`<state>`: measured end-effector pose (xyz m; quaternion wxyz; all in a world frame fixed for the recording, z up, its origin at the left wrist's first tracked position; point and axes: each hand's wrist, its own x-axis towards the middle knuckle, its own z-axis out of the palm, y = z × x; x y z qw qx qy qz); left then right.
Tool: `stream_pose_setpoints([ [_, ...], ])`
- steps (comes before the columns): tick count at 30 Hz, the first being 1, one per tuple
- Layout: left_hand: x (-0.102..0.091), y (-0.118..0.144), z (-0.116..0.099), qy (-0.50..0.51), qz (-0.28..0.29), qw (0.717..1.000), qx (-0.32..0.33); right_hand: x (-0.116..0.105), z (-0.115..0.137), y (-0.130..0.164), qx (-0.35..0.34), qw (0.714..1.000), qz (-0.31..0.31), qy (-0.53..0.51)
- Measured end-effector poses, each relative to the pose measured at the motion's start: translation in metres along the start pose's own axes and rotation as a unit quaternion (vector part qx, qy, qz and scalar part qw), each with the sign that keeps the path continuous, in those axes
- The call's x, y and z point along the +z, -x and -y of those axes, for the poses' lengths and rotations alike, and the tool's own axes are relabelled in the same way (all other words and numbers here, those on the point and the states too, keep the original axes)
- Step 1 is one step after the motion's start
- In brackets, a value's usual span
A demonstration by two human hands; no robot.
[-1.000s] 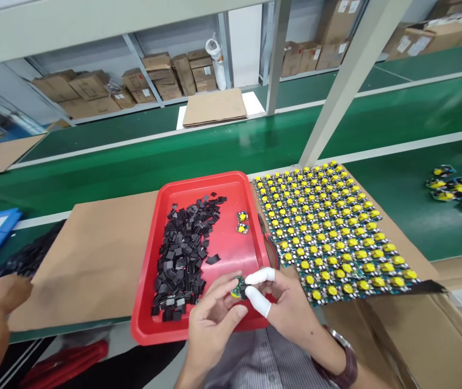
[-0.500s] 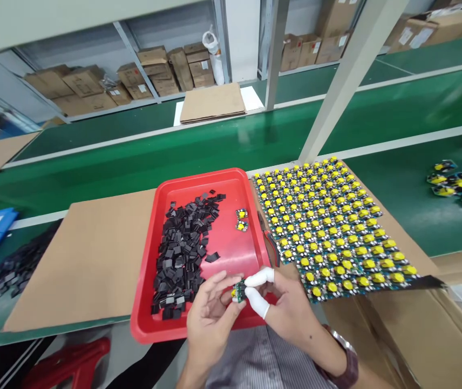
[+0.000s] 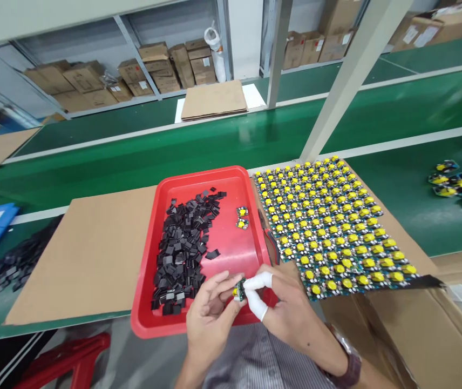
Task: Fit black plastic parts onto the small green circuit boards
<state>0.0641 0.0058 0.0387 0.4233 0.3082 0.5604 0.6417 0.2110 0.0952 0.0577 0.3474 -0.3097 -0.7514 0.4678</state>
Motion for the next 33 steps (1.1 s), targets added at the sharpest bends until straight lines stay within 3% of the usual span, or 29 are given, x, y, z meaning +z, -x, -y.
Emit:
stream_pose_setpoints([
  [5,-0.003,0.005,0.008,-0.056,-0.006,0.997,0.046,-0.001,-0.001,-0.004,0.07,0.996,0.014,-0.056],
  [10,-0.009,0.008,0.012,-0.103,-0.003,0.992,0.066,-0.003,-0.001,-0.001,0.02,0.999,0.027,-0.012],
  [19,-0.005,0.011,0.013,-0.193,-0.011,0.97,0.146,-0.001,-0.003,-0.004,0.059,0.997,0.03,-0.039],
  [26,-0.002,0.014,0.017,-0.182,-0.014,0.975,0.124,-0.002,-0.007,-0.008,0.059,0.996,0.031,-0.064],
  [29,-0.004,0.016,0.021,-0.2,-0.008,0.971,0.129,0.002,-0.012,-0.003,0.078,0.994,0.027,-0.073],
  [33,-0.004,0.02,0.023,-0.191,0.014,0.977,0.096,0.001,-0.026,0.009,0.052,0.996,0.028,-0.065],
])
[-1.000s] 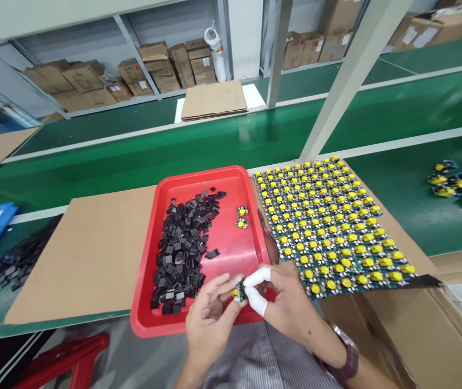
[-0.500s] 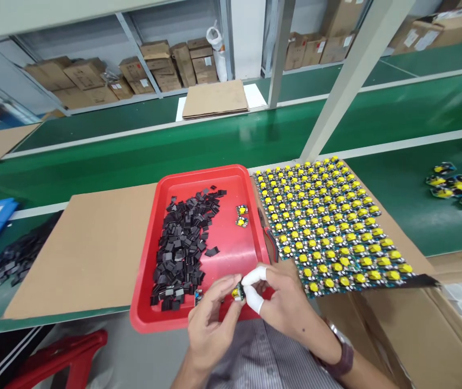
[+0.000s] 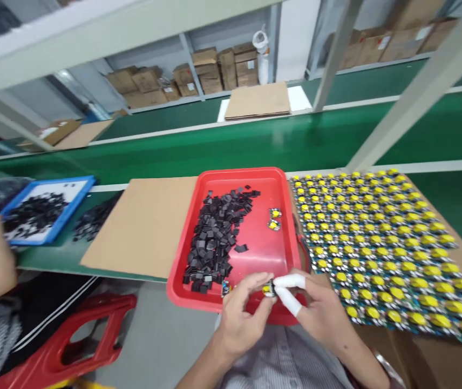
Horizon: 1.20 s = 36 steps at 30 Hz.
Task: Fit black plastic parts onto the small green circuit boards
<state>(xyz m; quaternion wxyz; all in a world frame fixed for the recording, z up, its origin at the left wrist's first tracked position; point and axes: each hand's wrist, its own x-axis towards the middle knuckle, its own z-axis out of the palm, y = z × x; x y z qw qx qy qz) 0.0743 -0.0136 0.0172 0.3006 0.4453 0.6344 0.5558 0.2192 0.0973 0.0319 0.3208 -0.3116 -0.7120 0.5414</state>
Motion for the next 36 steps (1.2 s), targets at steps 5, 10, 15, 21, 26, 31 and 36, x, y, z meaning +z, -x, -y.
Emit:
stream_pose_setpoints([
  [5,0.001,-0.005,-0.008,0.035,0.009,0.999,0.0,-0.003,-0.01,0.007,0.073,0.994,0.004,-0.079],
  [10,-0.001,-0.01,-0.013,0.058,0.013,0.998,-0.003,-0.003,0.007,0.003,0.022,1.0,0.0,0.019],
  [15,-0.003,-0.009,-0.011,0.069,0.016,0.997,-0.022,-0.006,0.023,0.0,-0.044,0.995,0.005,0.091],
  [21,-0.006,-0.008,-0.006,0.009,0.022,0.999,0.025,-0.005,0.027,0.001,-0.055,0.994,0.036,0.093],
  [26,-0.007,-0.008,-0.005,-0.047,0.017,0.995,0.087,-0.003,0.028,0.0,-0.038,0.992,0.033,0.118],
  [31,-0.005,-0.007,-0.002,-0.046,0.02,0.996,0.068,-0.005,0.021,0.001,-0.056,0.988,0.062,0.129],
  [36,-0.002,-0.005,0.003,0.042,0.019,0.999,-0.014,-0.01,0.019,0.0,-0.05,0.995,0.07,0.045],
])
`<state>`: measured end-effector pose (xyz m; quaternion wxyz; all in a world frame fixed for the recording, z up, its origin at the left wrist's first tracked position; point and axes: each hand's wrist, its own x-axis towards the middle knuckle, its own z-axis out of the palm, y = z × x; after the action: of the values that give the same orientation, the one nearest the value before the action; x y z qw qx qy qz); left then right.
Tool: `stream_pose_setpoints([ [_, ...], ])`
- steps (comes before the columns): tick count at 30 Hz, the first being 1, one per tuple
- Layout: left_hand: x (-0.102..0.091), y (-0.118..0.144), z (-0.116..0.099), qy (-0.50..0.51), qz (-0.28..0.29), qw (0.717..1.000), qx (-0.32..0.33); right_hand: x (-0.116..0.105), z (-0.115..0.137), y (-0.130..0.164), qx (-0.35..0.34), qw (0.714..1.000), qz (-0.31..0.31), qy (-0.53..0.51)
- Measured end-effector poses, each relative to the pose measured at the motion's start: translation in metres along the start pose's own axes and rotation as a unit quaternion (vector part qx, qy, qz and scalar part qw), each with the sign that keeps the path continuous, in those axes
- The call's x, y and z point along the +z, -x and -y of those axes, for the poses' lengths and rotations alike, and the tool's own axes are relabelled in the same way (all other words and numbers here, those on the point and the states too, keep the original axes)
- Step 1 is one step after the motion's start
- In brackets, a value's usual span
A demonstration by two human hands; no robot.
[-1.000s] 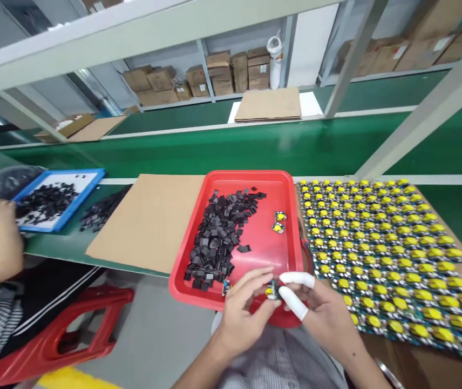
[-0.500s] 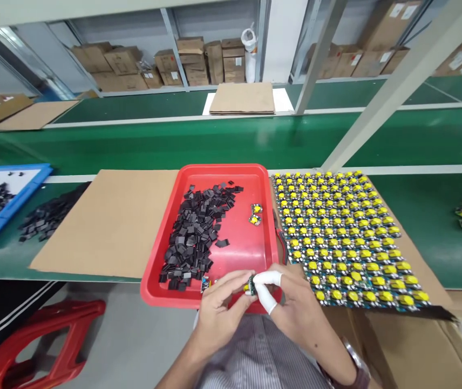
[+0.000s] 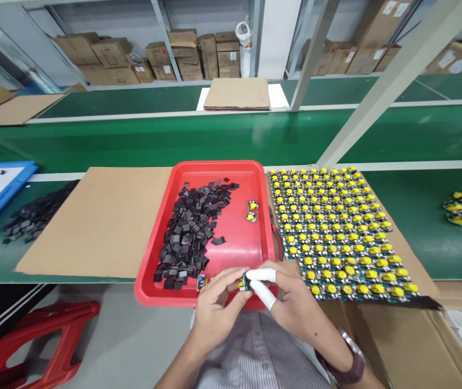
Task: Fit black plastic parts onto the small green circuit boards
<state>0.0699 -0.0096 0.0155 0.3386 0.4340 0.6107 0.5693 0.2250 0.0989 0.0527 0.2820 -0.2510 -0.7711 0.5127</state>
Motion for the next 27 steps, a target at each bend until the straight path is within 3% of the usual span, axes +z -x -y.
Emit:
stream_pose_setpoints([
  [4,0.001,0.001,0.003,0.016,0.008,1.0,-0.009,0.002,-0.001,0.002,0.007,1.0,0.0,-0.008],
  [9,0.001,0.002,0.003,-0.034,0.008,0.999,0.019,0.006,-0.005,0.005,0.047,0.998,-0.02,-0.021],
  [16,0.0,0.004,0.007,-0.086,0.007,0.994,0.069,0.008,-0.007,0.007,0.049,0.998,0.016,0.025],
  [20,-0.001,0.003,0.009,-0.092,-0.001,0.99,0.105,0.012,-0.014,0.003,0.118,0.992,-0.004,-0.054],
  [24,-0.001,0.003,0.01,-0.097,-0.011,0.991,0.088,0.014,-0.02,0.007,0.191,0.969,-0.035,-0.151],
  [27,-0.001,0.003,0.008,-0.096,-0.016,0.992,0.079,0.013,-0.018,0.01,0.208,0.965,-0.038,-0.158],
])
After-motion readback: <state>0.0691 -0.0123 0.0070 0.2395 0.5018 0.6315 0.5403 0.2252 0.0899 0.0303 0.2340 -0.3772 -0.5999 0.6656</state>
